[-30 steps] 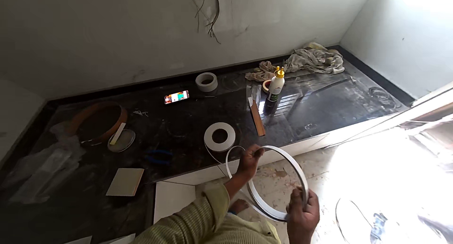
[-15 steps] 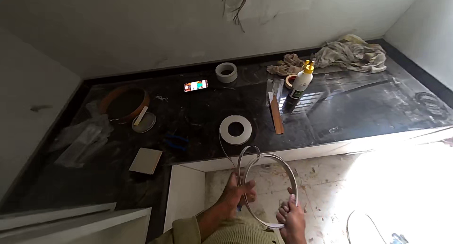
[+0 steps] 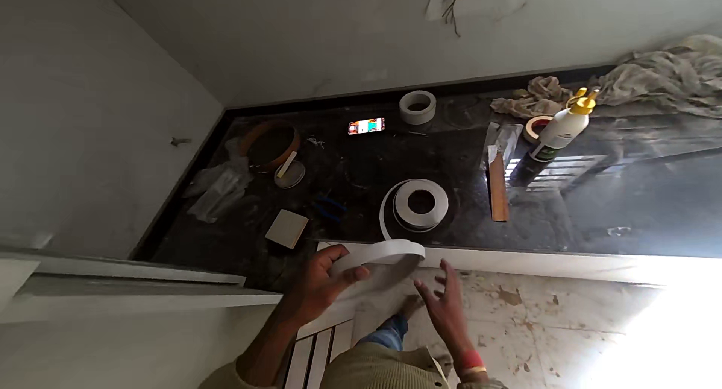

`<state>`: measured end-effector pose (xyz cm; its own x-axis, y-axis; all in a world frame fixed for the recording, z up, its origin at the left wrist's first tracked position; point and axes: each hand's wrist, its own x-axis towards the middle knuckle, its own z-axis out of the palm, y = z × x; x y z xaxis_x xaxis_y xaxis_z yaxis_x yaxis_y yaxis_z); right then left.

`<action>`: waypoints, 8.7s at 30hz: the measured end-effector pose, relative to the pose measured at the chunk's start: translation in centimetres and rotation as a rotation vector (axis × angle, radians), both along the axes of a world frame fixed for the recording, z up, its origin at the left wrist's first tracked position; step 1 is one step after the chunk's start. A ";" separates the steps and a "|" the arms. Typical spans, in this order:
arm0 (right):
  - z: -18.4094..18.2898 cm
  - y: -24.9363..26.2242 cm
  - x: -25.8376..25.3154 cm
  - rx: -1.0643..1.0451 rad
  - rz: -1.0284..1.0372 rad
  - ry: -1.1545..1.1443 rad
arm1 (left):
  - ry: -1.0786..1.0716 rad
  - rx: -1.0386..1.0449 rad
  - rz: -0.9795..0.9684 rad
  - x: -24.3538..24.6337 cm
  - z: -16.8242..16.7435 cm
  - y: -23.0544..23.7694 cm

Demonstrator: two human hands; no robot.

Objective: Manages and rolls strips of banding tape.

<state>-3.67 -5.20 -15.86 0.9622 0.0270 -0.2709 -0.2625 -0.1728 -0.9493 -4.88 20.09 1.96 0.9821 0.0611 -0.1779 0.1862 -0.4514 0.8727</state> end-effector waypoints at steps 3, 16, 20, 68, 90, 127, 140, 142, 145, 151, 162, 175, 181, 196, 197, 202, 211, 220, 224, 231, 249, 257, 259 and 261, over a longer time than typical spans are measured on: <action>3.8 -1.6 2.4 0.049 0.093 -0.290 | -0.178 0.080 -0.185 1.1 2.9 1.5; 19.6 -5.7 0.6 -0.126 -0.195 -0.836 | -0.779 0.292 -0.872 13.8 11.8 -12.1; 21.4 -9.3 -2.2 -0.421 -0.462 -0.717 | -0.727 -0.069 -0.932 15.5 7.6 -18.1; 13.5 -18.5 -10.0 -0.116 -0.317 0.213 | -0.206 0.164 -0.738 3.9 -7.7 -21.6; 9.5 -14.9 -17.5 0.403 -0.711 -0.194 | -0.207 0.164 -0.948 9.6 -7.4 -29.8; -0.7 -16.7 -10.6 0.930 -0.781 0.568 | -0.221 -0.070 -0.669 4.7 -8.9 -14.6; -2.8 -5.0 -10.2 0.838 -0.467 0.600 | 0.674 -1.051 -0.196 -0.4 -5.4 -19.6; -2.2 -5.1 -9.8 0.619 -0.339 0.701 | 0.679 -0.962 -0.284 -0.1 -4.4 -19.2; -2.1 -7.3 -10.1 0.231 -0.342 0.540 | 0.558 -0.621 -0.643 1.1 -3.1 -17.1; 0.3 -10.0 -5.4 0.356 -0.300 0.170 | 0.379 0.057 -1.082 3.5 0.5 -13.7; 4.5 -8.0 -2.7 0.797 -0.563 0.100 | 0.246 0.035 -1.010 5.0 -3.9 -11.0; 11.6 -8.6 -6.2 0.590 -0.992 0.066 | 0.102 -0.023 -1.201 2.7 -9.6 -19.8; 10.7 -9.1 -7.2 0.480 -1.068 0.097 | -0.235 0.174 -1.237 2.0 -10.4 -19.3; 9.7 -11.7 -6.6 0.278 -0.629 0.332 | -0.121 0.380 -1.454 1.8 -8.9 -16.8; 8.8 -12.1 -6.5 0.275 -0.621 0.344 | -0.091 0.407 -1.471 1.6 -8.6 -16.8; 5.3 -11.5 -6.2 0.438 -0.689 0.421 | -0.180 0.517 -1.484 0.6 -8.2 -16.3; 2.2 -9.1 -5.0 0.486 -0.748 0.360 | 0.268 -0.008 0.146 2.4 -9.7 -11.0; 2.1 -4.0 -1.8 0.522 -0.533 0.119 | 0.419 -0.005 0.216 7.7 -14.8 -7.4; 2.5 -3.8 0.0 0.430 -0.470 0.105 | 0.617 -0.337 0.205 7.5 -16.0 -6.3; 0.5 -3.7 1.2 0.300 -0.364 0.103 | 0.645 -0.626 0.279 8.4 -15.1 -6.1; -1.4 1.4 7.9 0.612 -0.448 0.292 | 0.422 -0.162 -0.306 28.4 -7.2 -0.5; -1.4 0.5 10.8 0.318 -0.532 0.163 | 0.436 -0.367 -0.564 33.7 -8.9 -1.3; -1.6 0.8 12.2 0.085 -0.471 0.186 | 0.447 -0.409 -0.603 34.2 -8.8 -1.6; -1.6 1.0 13.8 -0.207 -0.390 0.203 | 0.463 -0.441 -0.627 34.5 -9.1 -1.9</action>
<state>10.09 -4.22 -17.48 0.8169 -0.3996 -0.4159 -0.5218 -0.2047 -0.8281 29.62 18.21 -7.17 0.6356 -0.6307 -0.4452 0.3949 -0.2300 0.8895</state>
